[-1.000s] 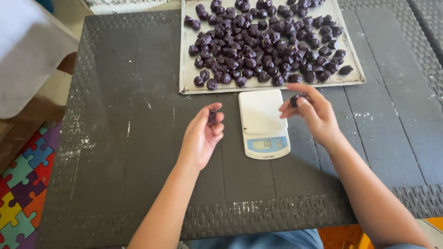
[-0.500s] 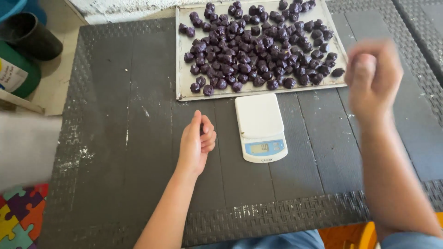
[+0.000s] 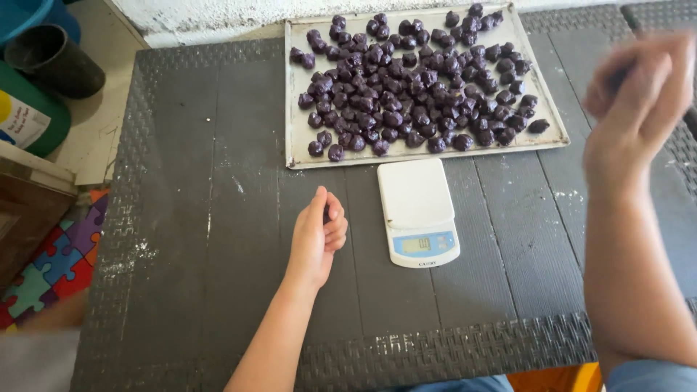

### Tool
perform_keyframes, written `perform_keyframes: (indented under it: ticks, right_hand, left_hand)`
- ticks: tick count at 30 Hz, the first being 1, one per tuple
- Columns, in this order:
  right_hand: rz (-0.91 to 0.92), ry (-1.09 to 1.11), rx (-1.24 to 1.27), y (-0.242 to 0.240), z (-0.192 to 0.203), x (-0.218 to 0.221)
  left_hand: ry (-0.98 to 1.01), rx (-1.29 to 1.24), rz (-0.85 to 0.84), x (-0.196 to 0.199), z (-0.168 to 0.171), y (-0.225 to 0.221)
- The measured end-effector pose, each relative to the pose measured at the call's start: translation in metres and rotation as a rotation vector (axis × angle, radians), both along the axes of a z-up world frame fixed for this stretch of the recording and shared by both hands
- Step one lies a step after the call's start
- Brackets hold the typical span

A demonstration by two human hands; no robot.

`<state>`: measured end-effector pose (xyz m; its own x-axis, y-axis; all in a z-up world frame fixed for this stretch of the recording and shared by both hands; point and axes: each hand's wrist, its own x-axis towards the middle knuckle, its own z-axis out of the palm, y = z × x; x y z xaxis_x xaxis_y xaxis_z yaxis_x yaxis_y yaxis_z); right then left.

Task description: Weighing small portions of purple dough on a digital scale and arranging them on a baking tray.

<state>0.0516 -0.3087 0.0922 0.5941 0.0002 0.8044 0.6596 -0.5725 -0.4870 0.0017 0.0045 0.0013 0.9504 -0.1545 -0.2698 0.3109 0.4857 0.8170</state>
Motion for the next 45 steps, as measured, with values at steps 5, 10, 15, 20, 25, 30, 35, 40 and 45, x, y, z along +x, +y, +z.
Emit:
perform_keyframes:
  ticks: [5,10,15,20,25,30,35,40,45]
  right_hand:
    - [-0.038,0.002,0.087,0.023,-0.037,-0.019]
    - [0.316,0.509,-0.347,0.038,-0.081,-0.04]
    - [0.193,0.513,-0.049,0.015,-0.082,-0.035]
    - [0.113,0.464,-0.02,0.013,-0.101,-0.025]
    - [0.097,0.443,-0.257,0.022,-0.115,-0.024]
    - [0.13,0.397,-0.547,0.052,-0.114,-0.024]
    - [0.106,0.245,-0.747,0.067,-0.135,0.003]
    - [0.032,-0.077,-0.6,0.026,-0.143,0.035]
    - [-0.189,-0.26,-0.491,-0.006,-0.053,0.029]
  left_hand:
    - [-0.004,0.004,-0.018,-0.001,0.001,0.0]
    - [0.003,-0.008,0.017,0.0,-0.001,-0.001]
    - [0.006,-0.034,0.055,0.0,0.001,-0.001]
    - [-0.089,0.057,0.073,0.004,-0.008,0.003]
    - [-0.102,0.061,0.067,0.002,-0.007,0.002]
    - [-0.039,0.058,0.091,0.002,-0.005,-0.004]
    - [-0.07,0.105,0.078,0.001,-0.009,-0.008]
    - [-0.267,0.191,-0.047,-0.001,-0.01,-0.006]
    - [-0.245,0.299,-0.137,-0.006,0.003,-0.006]
